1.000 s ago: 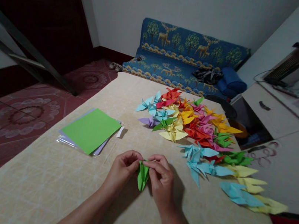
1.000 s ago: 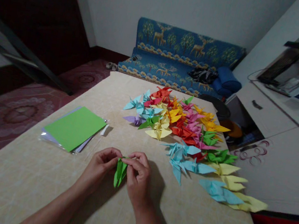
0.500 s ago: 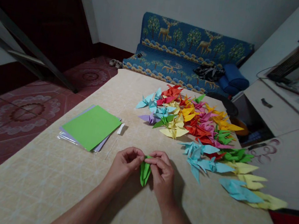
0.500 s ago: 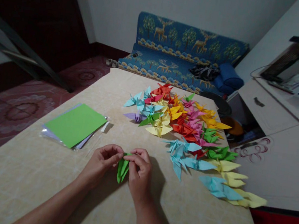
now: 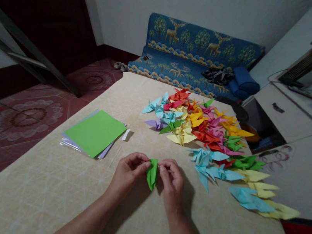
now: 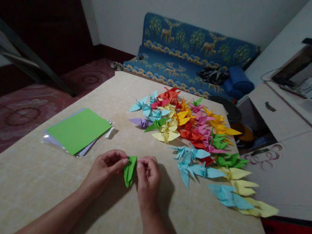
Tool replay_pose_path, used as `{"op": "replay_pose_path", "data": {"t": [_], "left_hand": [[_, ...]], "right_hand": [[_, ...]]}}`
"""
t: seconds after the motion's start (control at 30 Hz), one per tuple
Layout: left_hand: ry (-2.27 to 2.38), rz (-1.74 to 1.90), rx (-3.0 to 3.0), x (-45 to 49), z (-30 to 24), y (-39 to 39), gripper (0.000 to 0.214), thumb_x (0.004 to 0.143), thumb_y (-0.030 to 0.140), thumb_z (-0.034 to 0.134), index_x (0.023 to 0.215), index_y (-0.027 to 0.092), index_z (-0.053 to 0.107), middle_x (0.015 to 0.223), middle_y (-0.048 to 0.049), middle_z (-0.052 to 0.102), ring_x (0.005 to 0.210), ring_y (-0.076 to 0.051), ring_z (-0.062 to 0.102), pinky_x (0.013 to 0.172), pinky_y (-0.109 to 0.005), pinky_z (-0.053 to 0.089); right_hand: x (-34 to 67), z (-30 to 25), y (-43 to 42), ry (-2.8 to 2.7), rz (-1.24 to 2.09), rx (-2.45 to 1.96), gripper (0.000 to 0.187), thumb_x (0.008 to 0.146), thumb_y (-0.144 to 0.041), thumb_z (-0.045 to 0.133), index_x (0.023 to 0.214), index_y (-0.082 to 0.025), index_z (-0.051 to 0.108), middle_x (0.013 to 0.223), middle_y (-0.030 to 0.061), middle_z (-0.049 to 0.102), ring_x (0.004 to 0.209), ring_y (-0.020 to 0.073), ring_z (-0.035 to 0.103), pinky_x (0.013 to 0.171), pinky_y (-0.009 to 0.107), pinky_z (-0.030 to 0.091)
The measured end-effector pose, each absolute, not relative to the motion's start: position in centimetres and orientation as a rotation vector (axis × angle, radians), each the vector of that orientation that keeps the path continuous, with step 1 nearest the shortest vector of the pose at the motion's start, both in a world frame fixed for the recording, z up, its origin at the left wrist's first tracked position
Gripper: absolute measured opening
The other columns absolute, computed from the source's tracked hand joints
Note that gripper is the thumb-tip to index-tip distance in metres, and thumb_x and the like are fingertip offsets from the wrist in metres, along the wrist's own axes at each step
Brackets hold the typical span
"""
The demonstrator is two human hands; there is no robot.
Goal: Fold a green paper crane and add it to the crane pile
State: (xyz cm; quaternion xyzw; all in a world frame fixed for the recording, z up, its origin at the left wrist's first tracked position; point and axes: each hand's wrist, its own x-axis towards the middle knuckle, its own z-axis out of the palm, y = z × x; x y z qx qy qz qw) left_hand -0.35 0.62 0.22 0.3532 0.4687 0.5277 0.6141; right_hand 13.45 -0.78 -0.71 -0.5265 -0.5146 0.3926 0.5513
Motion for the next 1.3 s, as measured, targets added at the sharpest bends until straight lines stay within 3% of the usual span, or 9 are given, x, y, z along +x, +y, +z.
{"op": "replay_pose_path", "data": {"t": [0.13,0.33,0.6,0.8,1.0,1.17,1.3], "left_hand": [[1.077,1.247,0.897,-0.2,0.3,0.4,0.018,0.066,0.024,0.080,0.073,0.014,0.067,0.065,-0.0006,0.065,0.059,-0.011,0.058,0.056,-0.020,0.046],[1.121,1.275,0.992,-0.1,0.4,0.3,0.011,0.068,0.020,0.077,0.072,0.014,0.068,0.067,-0.0013,0.067,0.062,-0.012,0.060,0.059,-0.021,0.048],[1.147,1.229,1.029,-0.1,-0.2,0.3,0.011,0.070,0.022,0.075,0.070,0.014,0.068,0.065,-0.0019,0.066,0.059,-0.012,0.059,0.057,-0.021,0.046],[1.197,1.227,1.046,-0.1,-0.2,0.4,0.009,0.070,0.020,0.074,0.070,0.013,0.068,0.065,-0.0024,0.067,0.059,-0.012,0.059,0.057,-0.021,0.047],[1.112,1.225,1.003,-0.3,-0.6,0.6,0.013,0.070,0.022,0.076,0.075,0.013,0.066,0.066,-0.0010,0.066,0.059,-0.011,0.059,0.056,-0.020,0.046],[1.073,1.169,0.914,-0.6,-0.9,0.8,0.017,0.067,0.024,0.078,0.072,0.012,0.067,0.064,-0.0013,0.065,0.057,-0.010,0.057,0.054,-0.020,0.045],[1.049,1.082,0.897,-0.8,-1.1,0.8,0.018,0.072,0.027,0.075,0.080,0.012,0.071,0.070,-0.0043,0.069,0.060,-0.012,0.060,0.057,-0.021,0.047]], "right_hand": [[13.3,-0.5,-0.9,-1.203,0.964,-1.288,0.018,0.081,-0.038,0.064,0.077,-0.022,0.057,0.074,-0.0002,0.053,0.064,0.0144,0.050,0.056,0.023,0.041],[13.1,-1.1,-0.7,-1.242,0.934,-1.274,0.015,0.079,-0.032,0.063,0.070,-0.023,0.055,0.073,-0.0004,0.051,0.067,0.0158,0.051,0.059,0.024,0.042],[13.2,-0.9,-0.6,-1.125,1.059,-1.251,0.016,0.075,-0.027,0.064,0.064,-0.019,0.056,0.090,0.0054,0.059,0.081,0.0185,0.056,0.067,0.026,0.045],[13.1,-1.1,-0.8,-1.068,1.190,-1.247,0.020,0.076,-0.032,0.064,0.066,-0.020,0.053,0.066,-0.0025,0.050,0.060,0.0129,0.046,0.053,0.022,0.037],[13.0,-1.1,-0.8,-1.061,1.203,-1.240,0.021,0.076,-0.029,0.064,0.065,-0.021,0.048,0.058,-0.0060,0.043,0.052,0.0100,0.042,0.047,0.020,0.033],[12.8,-0.8,-1.0,-1.013,1.313,-1.236,0.021,0.076,-0.031,0.066,0.075,-0.022,0.046,0.052,-0.0088,0.047,0.041,0.0076,0.042,0.039,0.017,0.032],[12.8,-1.0,-0.9,-0.955,1.294,-1.254,0.023,0.074,-0.030,0.068,0.078,-0.022,0.047,0.051,-0.0092,0.050,0.038,0.0065,0.043,0.035,0.015,0.031]]}}
